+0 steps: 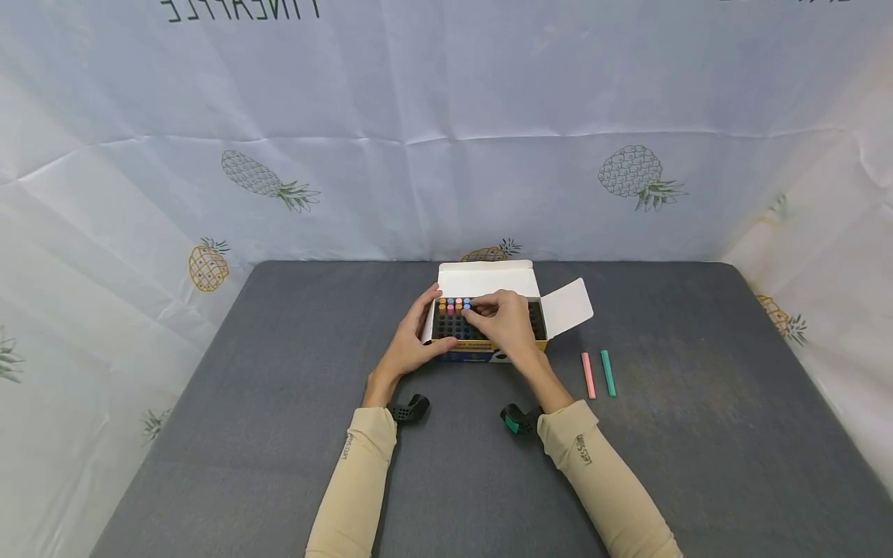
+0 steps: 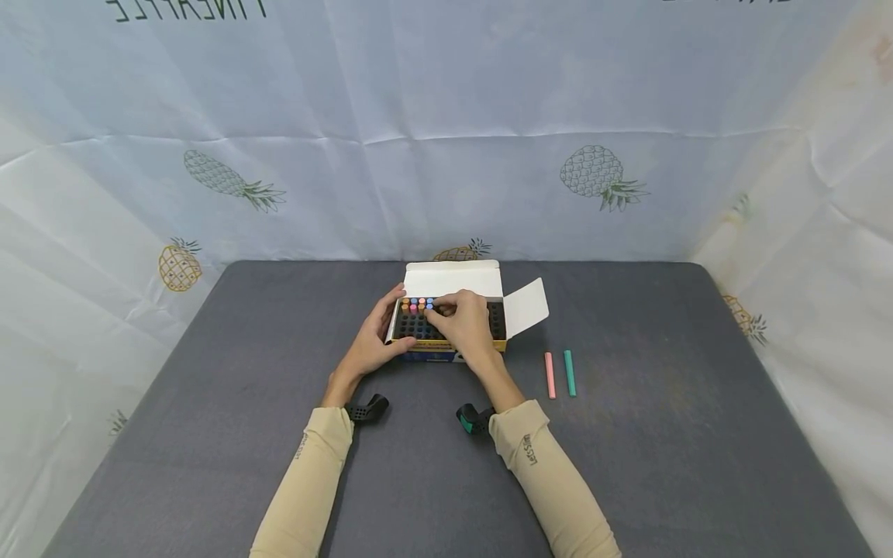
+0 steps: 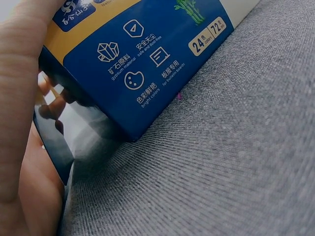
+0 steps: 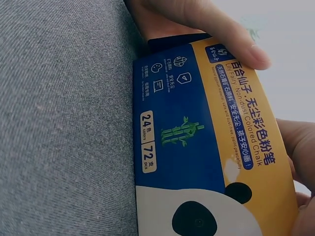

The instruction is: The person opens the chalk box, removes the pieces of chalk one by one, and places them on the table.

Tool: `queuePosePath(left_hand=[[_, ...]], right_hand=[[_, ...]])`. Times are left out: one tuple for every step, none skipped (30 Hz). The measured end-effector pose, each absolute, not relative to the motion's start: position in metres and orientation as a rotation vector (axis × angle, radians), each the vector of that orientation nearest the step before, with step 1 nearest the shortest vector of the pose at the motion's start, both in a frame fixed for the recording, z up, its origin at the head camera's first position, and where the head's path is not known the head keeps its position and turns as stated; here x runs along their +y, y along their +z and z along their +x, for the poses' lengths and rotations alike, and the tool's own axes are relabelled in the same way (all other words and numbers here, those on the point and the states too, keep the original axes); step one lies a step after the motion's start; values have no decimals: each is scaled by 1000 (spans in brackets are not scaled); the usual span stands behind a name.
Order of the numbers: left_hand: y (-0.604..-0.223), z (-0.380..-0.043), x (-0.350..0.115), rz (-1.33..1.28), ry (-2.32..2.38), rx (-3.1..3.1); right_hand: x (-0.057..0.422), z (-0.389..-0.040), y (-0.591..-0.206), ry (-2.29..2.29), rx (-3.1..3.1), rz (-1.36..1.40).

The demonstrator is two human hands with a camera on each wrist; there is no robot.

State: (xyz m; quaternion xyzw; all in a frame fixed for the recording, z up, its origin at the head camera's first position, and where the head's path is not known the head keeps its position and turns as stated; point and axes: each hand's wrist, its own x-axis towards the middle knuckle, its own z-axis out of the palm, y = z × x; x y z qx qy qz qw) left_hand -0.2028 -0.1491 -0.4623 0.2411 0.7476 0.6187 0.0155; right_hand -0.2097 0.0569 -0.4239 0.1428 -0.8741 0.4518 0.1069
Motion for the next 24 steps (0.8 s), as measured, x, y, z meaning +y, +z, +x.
queuePosePath(left_hand=[[-462,-203,-149,746,1922,2328],[-462,-203,-149,744,1921,2329],[-462,-203,-149,744,1919,2329],[-463,-203,-149,741,1920,2326],[-463,-203,-149,740,1921,2325],[-463,-203,-149,740,1922,2323],[-463,-203,-149,739,1926,2319],[-463,-203,-149,741,1928,2319],[-463,-203,-149,741,1929,2319],[-463,-203,-149,742,1930,2318],[-463,-203,-149,745,1929,2321],[-462,-202,-149,745,1929,2322],[-462,-202,-149,745,1927,2324],[-461,-202,-149,746,1922,2330],[-460,-202,-149,743,1919,2331],[-460,-202,-149,742,1916,2335],[-461,-202,-149,741,1913,2338],[-461,-202,-150,738,1912,2339],[-461,-202,-150,739,1911,2342],[-464,-204,-150,739,1909,2347],[-468,-206,-150,738,1912,2347],[-472,-208,-150,741,1911,2352],[-476,-210,-151,740,1913,2353],[-479,-212,-151,741,1916,2353]], right_hand=[[56,-210,-424,1327,-2578,410],[56,-210,-424,1326,-2581,402],[55,-210,-424,1326,-2584,394],[55,-210,-424,1327,-2584,390],[54,-210,-425,1323,-2581,390],[54,-209,-425,1320,-2579,388],[53,-209,-425,1321,-2574,389],[53,-208,-425,1316,-2568,394],[53,-208,-425,1309,-2561,399],[52,-208,-425,1303,-2554,405],[52,-208,-425,1298,-2545,411],[52,-208,-426,1300,-2535,415],[52,-209,-426,1300,-2520,422],[52,-210,-426,1303,-2507,429],[53,-211,-426,1308,-2492,433],[52,-212,-426,1317,-2475,438],[52,-212,-426,1325,-2456,446],[52,-213,-426,1335,-2438,453],[52,-214,-425,1343,-2421,460],[52,-214,-424,1353,-2407,464],[52,-215,-424,1357,-2399,466],[53,-215,-424,1365,-2396,466],[53,-216,-423,1374,-2396,463],[53,-216,-423,1381,-2401,457]])
